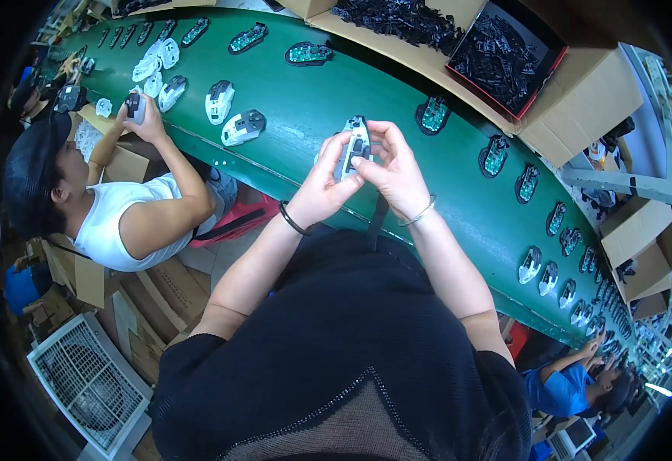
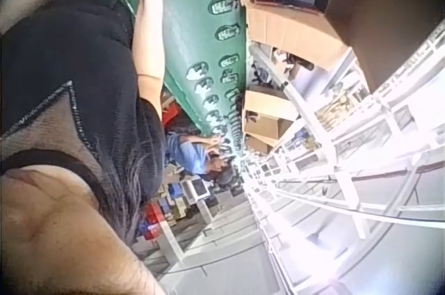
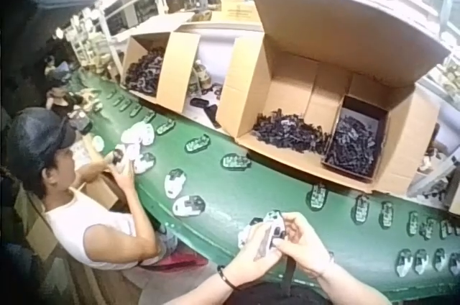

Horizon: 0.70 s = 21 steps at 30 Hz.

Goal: The person assembles computer mouse casings by picking small components from a box, inserting them into each mouse casing by hand, and placing the assembled casings onto the conveyor line.

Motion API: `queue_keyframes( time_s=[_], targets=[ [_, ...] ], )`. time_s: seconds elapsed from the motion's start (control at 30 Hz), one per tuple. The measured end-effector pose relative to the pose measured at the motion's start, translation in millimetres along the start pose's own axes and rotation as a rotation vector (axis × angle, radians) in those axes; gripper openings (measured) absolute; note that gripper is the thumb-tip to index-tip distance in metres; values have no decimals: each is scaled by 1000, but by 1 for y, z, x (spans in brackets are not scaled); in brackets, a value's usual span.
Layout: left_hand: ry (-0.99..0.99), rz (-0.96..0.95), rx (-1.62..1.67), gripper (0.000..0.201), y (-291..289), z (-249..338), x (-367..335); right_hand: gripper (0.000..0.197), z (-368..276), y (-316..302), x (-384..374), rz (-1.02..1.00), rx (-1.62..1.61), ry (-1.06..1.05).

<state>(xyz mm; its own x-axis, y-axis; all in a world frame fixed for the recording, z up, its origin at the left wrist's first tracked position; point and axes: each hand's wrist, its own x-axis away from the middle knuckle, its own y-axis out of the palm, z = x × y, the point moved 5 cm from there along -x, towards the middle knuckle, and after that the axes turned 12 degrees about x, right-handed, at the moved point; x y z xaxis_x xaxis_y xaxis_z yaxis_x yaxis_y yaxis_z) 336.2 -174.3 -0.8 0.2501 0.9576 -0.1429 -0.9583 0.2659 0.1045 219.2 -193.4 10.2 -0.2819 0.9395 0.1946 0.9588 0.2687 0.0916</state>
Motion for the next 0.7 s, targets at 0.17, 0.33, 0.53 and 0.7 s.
queue_keyframes(
  time_s=[0.17, 0.33, 0.53, 0.7],
  targets=[
    [59, -25, -87, 59, -1, -4, 0, 47, 15, 2, -6, 56, 27, -80],
    [-6, -30, -62, 58, -10, -16, 0, 45, 30, 8, -10, 31, 13, -35],
    [-207, 124, 546, 71, -45, -19, 0, 43, 26, 18, -62, -347, -61, 63],
    [-328, 305, 1069, 63, -85, -31, 11, 10, -2, -32, -224, 128, 953, -251]
  ],
)
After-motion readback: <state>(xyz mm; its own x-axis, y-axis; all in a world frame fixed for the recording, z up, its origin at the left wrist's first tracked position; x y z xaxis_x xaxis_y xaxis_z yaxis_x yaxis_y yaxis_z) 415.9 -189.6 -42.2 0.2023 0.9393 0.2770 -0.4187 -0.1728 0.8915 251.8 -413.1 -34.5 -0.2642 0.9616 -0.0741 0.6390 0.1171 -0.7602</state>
